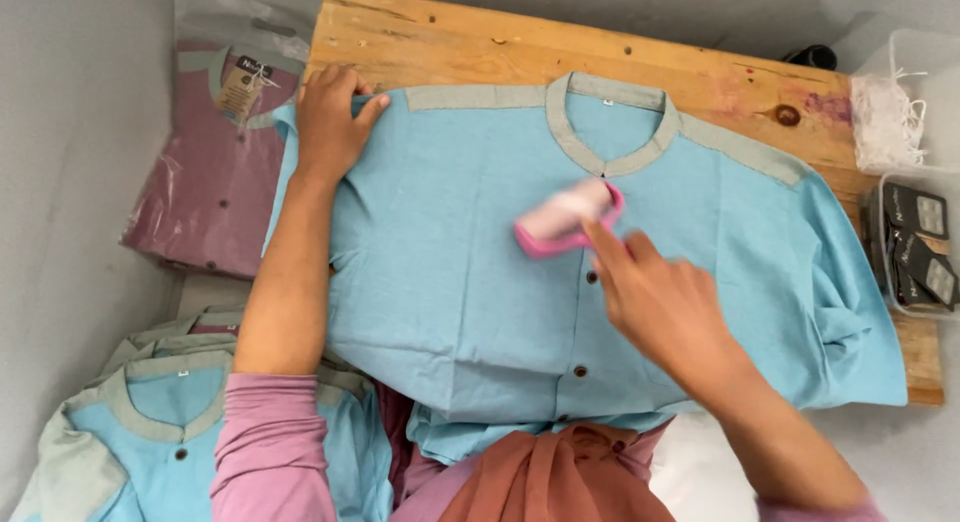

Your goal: The person cleans a light blue button-down shirt using a lint roller, working over the sleeves, front panels, and back of the garment while it is spread on a wooden surface.

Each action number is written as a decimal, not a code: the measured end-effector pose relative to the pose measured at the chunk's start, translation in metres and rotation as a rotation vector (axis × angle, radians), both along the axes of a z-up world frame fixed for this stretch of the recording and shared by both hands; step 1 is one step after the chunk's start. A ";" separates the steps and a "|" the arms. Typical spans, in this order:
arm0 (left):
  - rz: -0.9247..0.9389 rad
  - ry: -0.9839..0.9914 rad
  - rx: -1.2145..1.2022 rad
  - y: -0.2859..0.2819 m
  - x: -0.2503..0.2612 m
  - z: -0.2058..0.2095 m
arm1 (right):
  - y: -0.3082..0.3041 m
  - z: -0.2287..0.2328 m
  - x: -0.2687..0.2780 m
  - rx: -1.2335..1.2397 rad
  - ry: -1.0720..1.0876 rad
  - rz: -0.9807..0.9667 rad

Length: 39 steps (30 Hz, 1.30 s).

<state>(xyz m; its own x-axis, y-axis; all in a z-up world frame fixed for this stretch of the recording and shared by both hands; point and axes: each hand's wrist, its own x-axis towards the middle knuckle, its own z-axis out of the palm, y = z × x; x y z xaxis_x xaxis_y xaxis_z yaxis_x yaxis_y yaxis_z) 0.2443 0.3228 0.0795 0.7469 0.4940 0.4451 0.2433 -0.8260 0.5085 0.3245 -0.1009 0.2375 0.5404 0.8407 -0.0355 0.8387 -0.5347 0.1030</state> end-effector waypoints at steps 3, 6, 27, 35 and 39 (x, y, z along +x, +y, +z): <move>0.010 0.013 0.040 0.001 -0.001 -0.002 | 0.069 -0.026 0.035 0.167 0.007 0.046; 0.023 0.019 0.031 0.003 0.000 -0.004 | 0.143 -0.046 0.071 0.222 0.192 0.011; 0.001 0.056 0.031 0.004 -0.006 0.004 | 0.075 0.010 0.021 -0.042 0.146 0.151; -0.096 0.034 0.131 0.016 -0.007 0.001 | 0.178 -0.065 0.037 0.335 0.163 0.188; -0.138 0.137 0.148 0.025 -0.007 0.002 | 0.074 -0.034 0.024 0.229 0.163 0.179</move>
